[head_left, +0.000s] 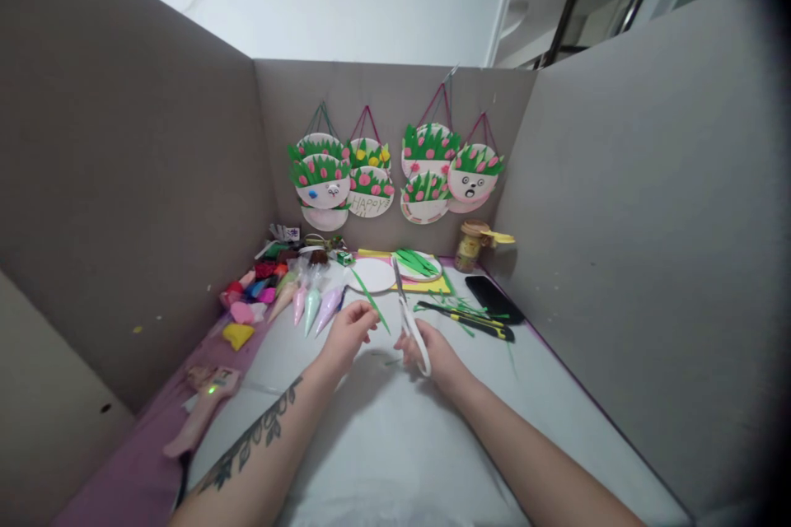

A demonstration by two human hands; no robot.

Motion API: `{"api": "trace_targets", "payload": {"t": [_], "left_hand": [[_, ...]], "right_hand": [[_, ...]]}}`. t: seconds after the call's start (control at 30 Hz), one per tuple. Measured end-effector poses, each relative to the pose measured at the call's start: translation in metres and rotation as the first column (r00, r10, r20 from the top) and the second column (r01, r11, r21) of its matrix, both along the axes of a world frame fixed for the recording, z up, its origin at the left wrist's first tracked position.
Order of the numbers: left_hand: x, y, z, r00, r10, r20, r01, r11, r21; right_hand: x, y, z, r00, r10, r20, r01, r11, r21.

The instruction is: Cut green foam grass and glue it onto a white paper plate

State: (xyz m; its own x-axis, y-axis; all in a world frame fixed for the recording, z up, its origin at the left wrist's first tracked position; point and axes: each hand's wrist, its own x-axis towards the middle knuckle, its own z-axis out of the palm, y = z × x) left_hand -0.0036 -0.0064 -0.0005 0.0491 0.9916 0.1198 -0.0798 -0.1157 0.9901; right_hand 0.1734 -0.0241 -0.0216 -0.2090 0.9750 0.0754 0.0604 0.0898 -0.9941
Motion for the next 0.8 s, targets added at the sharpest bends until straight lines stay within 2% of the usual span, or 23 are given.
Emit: {"api": "trace_targets", "payload": {"t": [0.13,0.23,0.37,0.63,0.8], "left_hand": [[0.017,-0.007,-0.011,0.984,-0.135,-0.116,0.137,0.991,0.007],[0.025,-0.011,-0.016,0.979,-0.155,-0.133,0.157,0.988,0.005],[0.023,-0.010,-0.017,0.981,-0.127,-0.144,0.130,0.992,0.009],[0.008,0.004,-0.023,0.996,0.007,-0.085,-0.004,1.000,0.031],[0.007,0.006,-0.023,0.996,0.020,-0.084,-0.016,0.999,0.045]], "right_hand": [[-0.004,-0.001,0.002,0.993,-0.111,-0.031,0.113,0.991,0.072],[-0.007,-0.002,0.002,0.988,-0.155,-0.021,0.156,0.982,0.110],[-0.006,-0.002,-0.002,0.988,-0.153,0.010,0.148,0.973,0.178],[-0.005,0.000,-0.017,0.992,-0.110,0.056,0.100,0.982,0.162],[-0.004,0.001,-0.019,0.987,-0.123,0.108,0.103,0.980,0.172]]}}
